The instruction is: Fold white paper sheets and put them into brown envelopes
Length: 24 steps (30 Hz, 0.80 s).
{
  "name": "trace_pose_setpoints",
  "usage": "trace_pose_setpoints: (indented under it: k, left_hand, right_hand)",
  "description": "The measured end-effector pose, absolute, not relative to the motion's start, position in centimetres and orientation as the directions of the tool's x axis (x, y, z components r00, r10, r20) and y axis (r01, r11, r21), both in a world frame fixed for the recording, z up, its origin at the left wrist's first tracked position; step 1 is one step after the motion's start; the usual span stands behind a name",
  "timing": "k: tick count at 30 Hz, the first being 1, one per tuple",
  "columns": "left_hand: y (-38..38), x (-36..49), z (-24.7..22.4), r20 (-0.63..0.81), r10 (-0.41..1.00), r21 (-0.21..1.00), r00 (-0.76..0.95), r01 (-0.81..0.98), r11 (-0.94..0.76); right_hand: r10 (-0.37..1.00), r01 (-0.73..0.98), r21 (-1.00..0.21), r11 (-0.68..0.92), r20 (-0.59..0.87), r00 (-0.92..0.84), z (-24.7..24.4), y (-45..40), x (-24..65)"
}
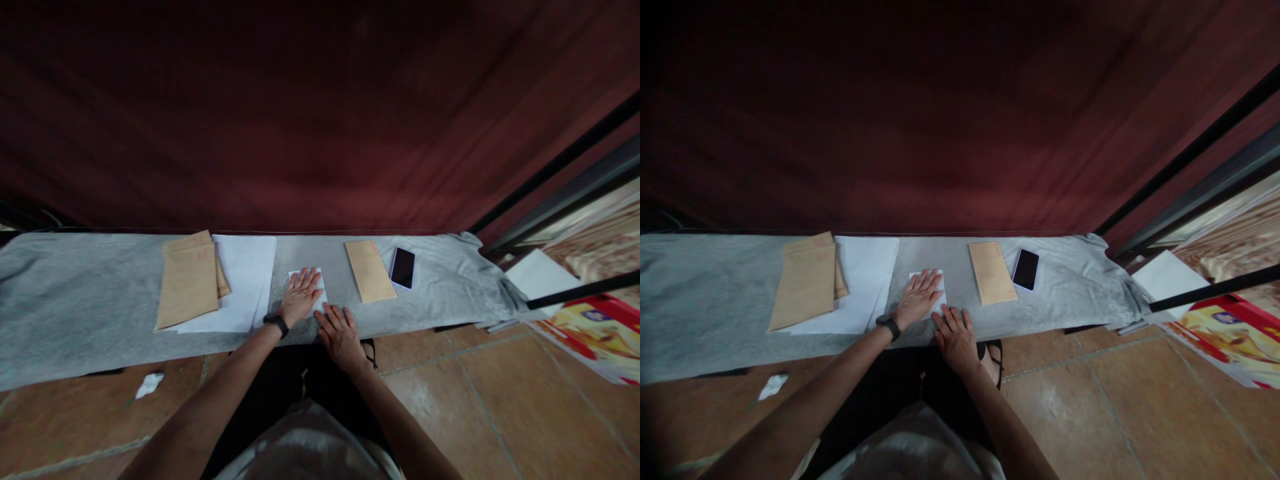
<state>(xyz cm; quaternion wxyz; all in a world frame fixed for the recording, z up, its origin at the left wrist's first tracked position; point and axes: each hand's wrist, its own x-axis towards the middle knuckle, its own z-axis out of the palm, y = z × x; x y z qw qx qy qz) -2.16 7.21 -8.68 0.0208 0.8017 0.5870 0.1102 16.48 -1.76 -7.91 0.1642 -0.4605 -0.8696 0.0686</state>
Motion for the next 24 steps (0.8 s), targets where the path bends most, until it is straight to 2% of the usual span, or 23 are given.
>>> trace_pose_setpoints:
  k: [6,12,16,21,24]
  left_hand:
    - [5.5,-3.1,-9.2,0.216,0.927,0.184,0.307,0.92,-0.347]
    - [1.4,-4.3,-9.0,0.212,0.923,0.168,0.321,0.918,-0.358]
    - [0.1,-4.8,-8.6,0.22,0.912,0.155,0.345,0.911,-0.382]
    - [-0.1,-4.8,-8.6,0.234,0.909,0.167,0.346,0.906,-0.388]
    - [-0.1,-4.8,-8.7,0.238,0.908,0.175,0.344,0.905,-0.388]
  right_hand:
    - [0.826,0.78,-0.272,0.564,0.216,-0.521,-7.7,-1.7,16.4]
    - [0.826,0.778,-0.278,0.563,0.224,-0.518,-7.7,-1.9,16.4]
    - [0.845,0.777,-0.332,0.534,0.224,-0.485,-8.0,-1.4,16.2]
    - [0.941,0.805,-0.492,0.331,0.241,-0.239,-8.1,2.0,15.2]
    - [0.983,0.797,-0.578,0.175,0.149,-0.107,-8.2,4.2,14.1]
